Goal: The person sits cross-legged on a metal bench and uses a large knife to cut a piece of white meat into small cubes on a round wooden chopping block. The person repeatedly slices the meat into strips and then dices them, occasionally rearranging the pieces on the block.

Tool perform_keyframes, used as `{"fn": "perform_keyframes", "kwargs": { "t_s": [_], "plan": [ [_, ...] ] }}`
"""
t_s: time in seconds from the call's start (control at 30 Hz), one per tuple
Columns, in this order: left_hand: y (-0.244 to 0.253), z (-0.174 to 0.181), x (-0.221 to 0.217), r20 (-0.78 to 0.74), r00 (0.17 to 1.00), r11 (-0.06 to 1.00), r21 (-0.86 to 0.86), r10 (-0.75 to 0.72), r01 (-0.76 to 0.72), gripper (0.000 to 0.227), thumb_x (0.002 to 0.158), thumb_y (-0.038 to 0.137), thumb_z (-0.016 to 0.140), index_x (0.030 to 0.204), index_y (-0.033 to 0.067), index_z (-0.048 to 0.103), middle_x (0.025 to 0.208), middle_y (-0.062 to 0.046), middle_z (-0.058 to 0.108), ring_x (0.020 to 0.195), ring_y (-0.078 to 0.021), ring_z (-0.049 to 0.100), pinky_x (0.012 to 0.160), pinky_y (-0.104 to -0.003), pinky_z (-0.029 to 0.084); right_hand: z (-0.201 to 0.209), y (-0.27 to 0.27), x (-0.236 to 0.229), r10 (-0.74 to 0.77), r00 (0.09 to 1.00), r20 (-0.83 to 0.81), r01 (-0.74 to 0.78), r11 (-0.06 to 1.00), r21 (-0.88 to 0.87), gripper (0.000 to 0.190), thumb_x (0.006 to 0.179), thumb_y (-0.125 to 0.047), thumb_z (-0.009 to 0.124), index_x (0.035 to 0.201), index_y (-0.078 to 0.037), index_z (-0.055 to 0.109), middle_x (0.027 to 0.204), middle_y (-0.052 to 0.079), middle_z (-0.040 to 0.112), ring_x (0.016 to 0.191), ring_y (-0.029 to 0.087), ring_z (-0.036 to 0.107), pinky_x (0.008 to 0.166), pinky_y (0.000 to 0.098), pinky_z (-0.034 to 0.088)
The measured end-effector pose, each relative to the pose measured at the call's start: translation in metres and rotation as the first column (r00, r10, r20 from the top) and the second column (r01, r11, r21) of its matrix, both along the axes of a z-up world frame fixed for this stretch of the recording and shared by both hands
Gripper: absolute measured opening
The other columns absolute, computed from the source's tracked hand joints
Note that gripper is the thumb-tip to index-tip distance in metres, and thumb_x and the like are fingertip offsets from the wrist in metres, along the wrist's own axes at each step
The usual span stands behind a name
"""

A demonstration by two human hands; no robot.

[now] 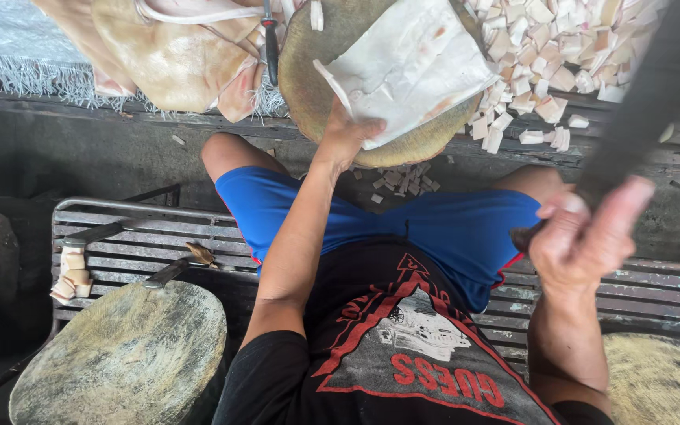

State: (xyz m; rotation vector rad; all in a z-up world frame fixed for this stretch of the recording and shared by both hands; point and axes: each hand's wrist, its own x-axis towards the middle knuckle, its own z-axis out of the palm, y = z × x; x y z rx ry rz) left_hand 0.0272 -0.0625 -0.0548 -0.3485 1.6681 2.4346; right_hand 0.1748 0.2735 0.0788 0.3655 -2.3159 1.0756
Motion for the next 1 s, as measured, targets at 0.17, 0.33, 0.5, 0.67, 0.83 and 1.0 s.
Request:
{"fn": "perform_keyframes", "kwargs": {
  "t_s": [0.17, 0.33, 0.5, 0.67, 0.83, 1.0],
  "plan": [
    [-0.001, 0.005, 0.003, -0.002, 1.0, 0.999, -0.04, 0.016, -0.016, 0.088, 0.074, -0.014, 0.08, 0.147, 0.0007, 0.034, 0.133, -0.017, 0.055, 0.114, -0.0267, 0.064, 0.093, -0.035, 0.06, -0.059, -0.023, -0.009, -0.081, 0.996, 0.033, 0.052, 0.849, 0.526, 0.086, 0.095, -0.004, 0.059, 0.146, -0.051, 0.007, 0.085, 0.011, 0.056, 0.072, 0.031, 0.061, 0.072, 0.0403, 0.055],
    [-0.015, 0.024, 0.002, 0.161, 0.987, 0.997, -0.07, 0.028, -0.017, 0.078, 0.073, -0.01, 0.082, 0.14, -0.0011, 0.044, 0.113, -0.012, 0.068, 0.092, -0.0236, 0.071, 0.067, -0.033, 0.061, -0.04, -0.022, 0.009, 0.043, 0.881, 0.472, -0.239, 0.9, 0.365, 0.063, 0.092, 0.002, 0.062, 0.153, -0.001, 0.047, 0.084, 0.022, 0.067, 0.067, 0.039, 0.067, 0.062, 0.0503, 0.053],
    [-0.04, 0.035, 0.017, 0.081, 0.991, 0.993, 0.061, -0.102, 0.097, 0.075, 0.076, -0.008, 0.08, 0.144, -0.0015, 0.047, 0.114, -0.011, 0.068, 0.091, -0.0216, 0.068, 0.068, -0.031, 0.057, -0.033, -0.038, 0.003, 0.012, 0.903, 0.429, -0.163, 0.935, 0.316, 0.066, 0.095, 0.004, 0.061, 0.157, -0.004, 0.043, 0.088, 0.025, 0.067, 0.075, 0.043, 0.068, 0.068, 0.0511, 0.054],
    [-0.031, 0.047, 0.048, 0.103, 0.994, 0.996, -0.083, -0.035, 0.044, 0.081, 0.075, -0.006, 0.079, 0.145, 0.0026, 0.041, 0.117, -0.008, 0.065, 0.096, -0.0173, 0.068, 0.073, -0.03, 0.06, -0.046, -0.061, -0.008, 0.045, 0.917, 0.396, -0.18, 0.934, 0.31, 0.068, 0.096, 0.001, 0.064, 0.159, -0.007, 0.041, 0.091, 0.025, 0.068, 0.075, 0.044, 0.067, 0.066, 0.0522, 0.053],
    [-0.022, 0.043, 0.067, -0.029, 0.999, 0.998, -0.054, 0.044, -0.045, 0.084, 0.077, -0.007, 0.081, 0.148, 0.0011, 0.037, 0.126, -0.01, 0.062, 0.109, -0.0182, 0.065, 0.089, -0.029, 0.059, -0.065, -0.072, -0.04, 0.082, 0.896, 0.437, -0.288, 0.855, 0.43, 0.066, 0.094, -0.002, 0.065, 0.157, -0.008, 0.045, 0.092, 0.02, 0.071, 0.066, 0.042, 0.066, 0.059, 0.0516, 0.054],
    [-0.024, 0.045, 0.071, 0.069, 0.997, 0.997, -0.076, 0.028, -0.022, 0.081, 0.076, -0.006, 0.08, 0.147, -0.0006, 0.04, 0.124, -0.012, 0.063, 0.106, -0.0211, 0.064, 0.085, -0.033, 0.057, -0.041, -0.074, -0.05, 0.136, 0.907, 0.398, -0.309, 0.859, 0.409, 0.064, 0.094, -0.002, 0.064, 0.155, -0.004, 0.046, 0.089, 0.019, 0.069, 0.066, 0.041, 0.066, 0.058, 0.0505, 0.054]
  ]
}}
